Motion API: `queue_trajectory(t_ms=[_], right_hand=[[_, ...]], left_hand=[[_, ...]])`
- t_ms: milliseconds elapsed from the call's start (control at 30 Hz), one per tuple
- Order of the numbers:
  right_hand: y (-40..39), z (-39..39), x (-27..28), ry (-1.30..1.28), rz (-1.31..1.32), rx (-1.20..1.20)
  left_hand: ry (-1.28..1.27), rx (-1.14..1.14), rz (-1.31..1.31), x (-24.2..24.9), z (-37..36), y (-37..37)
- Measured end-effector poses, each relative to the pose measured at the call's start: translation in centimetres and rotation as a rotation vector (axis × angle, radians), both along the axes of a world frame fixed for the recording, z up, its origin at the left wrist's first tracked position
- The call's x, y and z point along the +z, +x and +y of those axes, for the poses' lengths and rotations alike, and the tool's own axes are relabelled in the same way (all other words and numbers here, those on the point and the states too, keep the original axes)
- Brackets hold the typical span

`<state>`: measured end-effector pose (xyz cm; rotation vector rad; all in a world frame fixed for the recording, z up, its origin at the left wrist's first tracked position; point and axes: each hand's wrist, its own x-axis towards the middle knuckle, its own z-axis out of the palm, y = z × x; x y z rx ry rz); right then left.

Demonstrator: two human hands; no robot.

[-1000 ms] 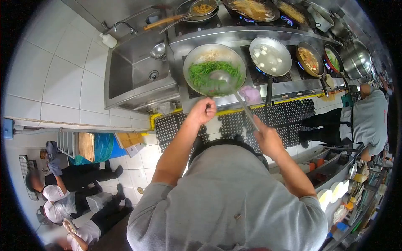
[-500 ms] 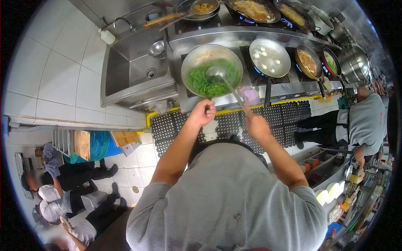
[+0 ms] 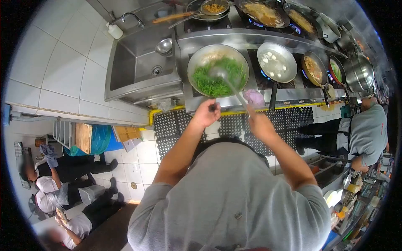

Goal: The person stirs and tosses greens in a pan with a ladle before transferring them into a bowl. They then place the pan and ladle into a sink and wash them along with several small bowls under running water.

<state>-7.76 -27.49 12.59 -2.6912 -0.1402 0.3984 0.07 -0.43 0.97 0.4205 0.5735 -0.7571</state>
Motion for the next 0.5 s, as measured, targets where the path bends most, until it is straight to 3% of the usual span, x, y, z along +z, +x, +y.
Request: queue_trajectory(t_ms=[67, 133, 267, 300, 333, 400, 433, 500], right_hand=[[-0.5, -1.3, 3.2, -0.028, 0.124, 0.034], [-0.3, -1.9, 2.9, -0.085, -0.006, 0.071], [2.1, 2.6, -1.8, -0.140, -0.013, -0.014], [0.8, 3.1, 1.4, -0.077, 0.068, -0.011], [-0.3, 1.9, 1.3, -0.069, 0.062, -0.014], [-1.1, -2.0, 1.4, 0.227, -0.173, 0.170], [-0.8, -1.6, 0.7, 0.227, -0.163, 0.168], [1.9, 0.9, -1.2, -0.031, -0.103, 0.052]], left_hand=[[-0.001, 0.012, 0.011, -0.1, -0.1, 0.5], [-0.017, -0.002, -0.011, 0.0, 0.1, -0.4], [0.009, 0.004, -0.036, 0.1, -0.2, -0.5], [0.018, 0.002, -0.039, 0.4, 0.1, -0.7], [0.048, -0.018, -0.018, 0.8, 0.2, -0.9], [0.068, -0.027, -0.003, 1.0, 0.2, -0.3], [0.025, -0.027, -0.026, 0.6, 0.4, -0.5], [-0.015, 0.011, -0.087, 0.4, 0.0, -1.1]])
